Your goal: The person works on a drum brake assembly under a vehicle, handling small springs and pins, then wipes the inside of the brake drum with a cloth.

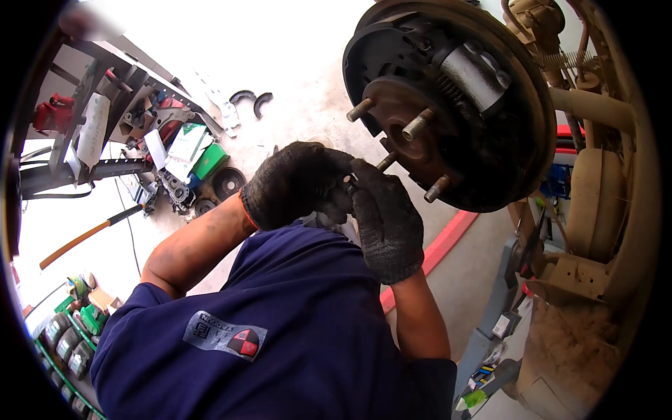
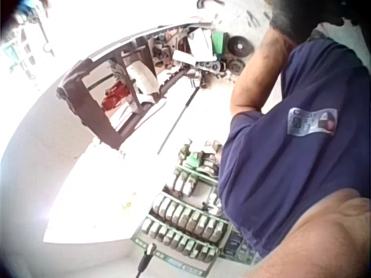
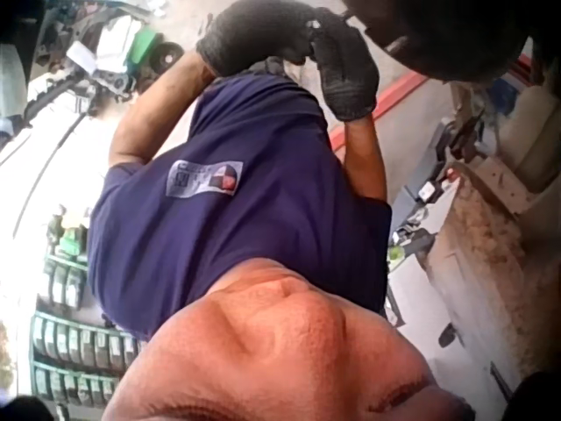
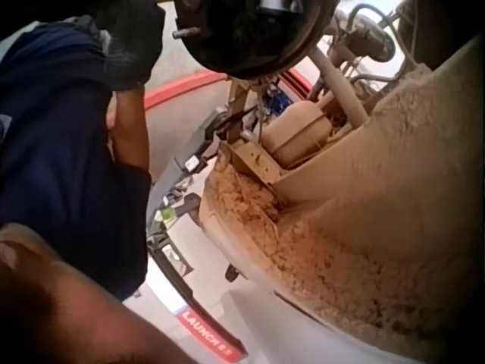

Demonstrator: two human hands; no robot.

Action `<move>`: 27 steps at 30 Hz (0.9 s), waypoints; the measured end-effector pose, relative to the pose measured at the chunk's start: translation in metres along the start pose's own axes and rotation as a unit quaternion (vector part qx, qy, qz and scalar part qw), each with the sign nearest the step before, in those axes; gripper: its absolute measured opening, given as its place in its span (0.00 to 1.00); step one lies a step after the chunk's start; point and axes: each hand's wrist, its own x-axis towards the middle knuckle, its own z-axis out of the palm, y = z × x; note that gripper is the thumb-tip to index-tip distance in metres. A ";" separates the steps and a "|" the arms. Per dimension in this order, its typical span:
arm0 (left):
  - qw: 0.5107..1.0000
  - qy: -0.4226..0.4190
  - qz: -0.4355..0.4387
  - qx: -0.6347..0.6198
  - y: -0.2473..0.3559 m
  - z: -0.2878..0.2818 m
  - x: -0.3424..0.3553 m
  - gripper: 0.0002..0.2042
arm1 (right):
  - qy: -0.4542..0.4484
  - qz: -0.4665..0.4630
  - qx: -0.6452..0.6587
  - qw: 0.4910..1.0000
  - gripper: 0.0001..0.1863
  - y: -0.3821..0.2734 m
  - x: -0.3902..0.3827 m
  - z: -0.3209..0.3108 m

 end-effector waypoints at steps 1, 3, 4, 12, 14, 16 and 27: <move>0.999 -0.002 0.019 -0.040 0.000 0.000 -0.001 0.17 | 0.028 0.098 0.115 0.988 0.19 -0.007 -0.006 -0.002; 0.996 -0.008 0.039 -0.078 0.002 0.001 0.000 0.18 | 0.023 0.120 0.156 0.980 0.13 -0.027 -0.014 -0.013; 0.998 0.034 0.034 -0.037 0.003 0.001 -0.004 0.18 | 0.026 0.086 0.192 0.977 0.11 -0.035 -0.018 -0.016; 0.594 0.153 0.348 0.709 0.026 -0.024 0.027 0.13 | 0.183 -0.137 -0.094 0.969 0.18 -0.095 0.068 -0.168; 0.821 0.276 0.250 0.432 0.052 0.011 0.031 0.14 | 0.209 -0.137 -0.096 0.963 0.20 -0.099 0.130 -0.170; 0.868 0.331 0.231 0.290 0.075 0.028 0.034 0.15 | 0.067 -0.037 -0.066 0.995 0.19 -0.098 0.190 -0.167; 0.752 0.326 0.265 0.508 0.071 -0.011 0.070 0.31 | -0.525 0.143 -0.173 0.821 0.12 -0.040 0.328 -0.086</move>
